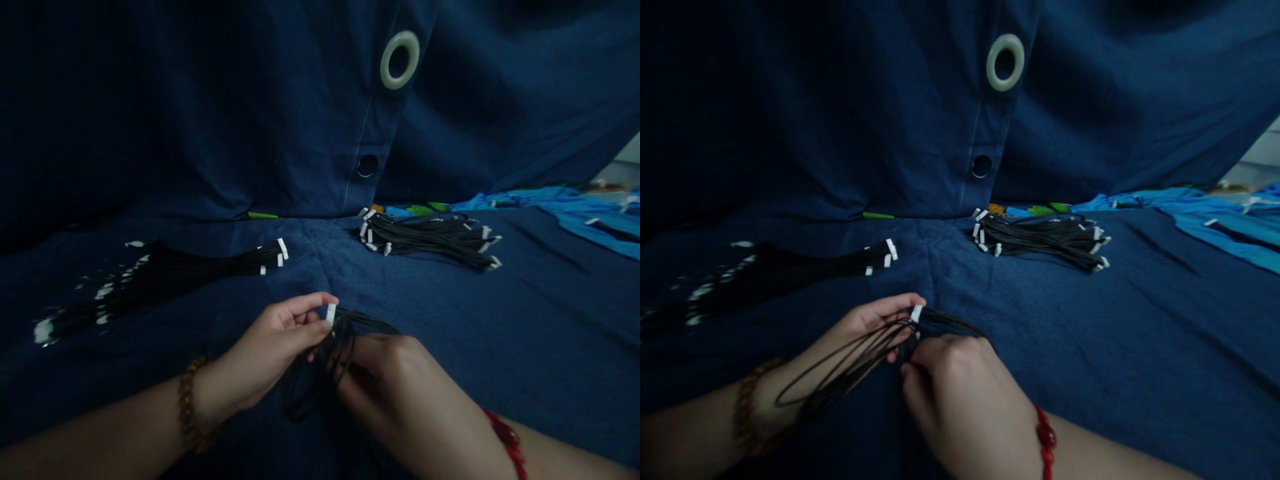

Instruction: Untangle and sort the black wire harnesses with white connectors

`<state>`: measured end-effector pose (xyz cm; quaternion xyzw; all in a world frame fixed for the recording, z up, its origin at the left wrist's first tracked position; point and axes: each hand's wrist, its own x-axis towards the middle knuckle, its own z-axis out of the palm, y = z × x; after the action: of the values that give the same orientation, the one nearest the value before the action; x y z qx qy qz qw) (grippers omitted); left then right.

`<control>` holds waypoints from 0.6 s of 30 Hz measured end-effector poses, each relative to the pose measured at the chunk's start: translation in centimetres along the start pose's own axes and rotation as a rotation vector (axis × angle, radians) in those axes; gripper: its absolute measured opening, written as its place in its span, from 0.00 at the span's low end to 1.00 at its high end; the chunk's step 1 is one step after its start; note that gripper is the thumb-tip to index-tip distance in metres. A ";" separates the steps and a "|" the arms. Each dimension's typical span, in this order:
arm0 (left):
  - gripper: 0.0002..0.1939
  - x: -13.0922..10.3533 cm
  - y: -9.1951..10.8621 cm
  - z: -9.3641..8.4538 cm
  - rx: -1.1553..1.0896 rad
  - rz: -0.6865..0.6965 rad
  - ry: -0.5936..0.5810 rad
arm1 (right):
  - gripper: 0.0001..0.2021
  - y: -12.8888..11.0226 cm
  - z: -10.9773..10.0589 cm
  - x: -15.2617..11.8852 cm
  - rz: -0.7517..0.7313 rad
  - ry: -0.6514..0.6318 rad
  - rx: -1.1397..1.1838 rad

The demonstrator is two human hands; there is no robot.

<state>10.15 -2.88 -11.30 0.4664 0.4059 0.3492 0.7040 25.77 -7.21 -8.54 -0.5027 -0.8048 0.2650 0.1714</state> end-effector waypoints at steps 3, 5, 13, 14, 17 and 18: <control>0.19 -0.2 0.2 0.1 0.004 -0.017 0.010 | 0.09 0.2 0.0 0.0 -0.001 0.014 0.045; 0.19 -0.3 0.2 0.0 0.009 0.000 -0.001 | 0.09 0.3 -0.2 0.0 -0.007 -0.009 0.103; 0.18 0.1 -0.5 -0.3 0.025 0.050 -0.049 | 0.08 1.1 -0.3 0.8 0.122 -0.122 0.412; 0.18 0.2 -0.5 -0.3 0.028 0.044 -0.051 | 0.08 1.3 -0.3 0.9 0.128 -0.133 0.435; 0.19 0.2 -0.4 -0.3 0.034 0.031 -0.055 | 0.08 1.4 -0.2 1.1 0.147 -0.190 0.534; 0.19 0.2 -0.4 -0.4 0.036 0.030 -0.057 | 0.09 1.5 -0.2 1.2 0.154 -0.208 0.566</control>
<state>9.94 -2.70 -11.78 0.4946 0.3851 0.3390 0.7016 26.38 -5.58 -9.27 -0.4645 -0.6717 0.5411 0.2006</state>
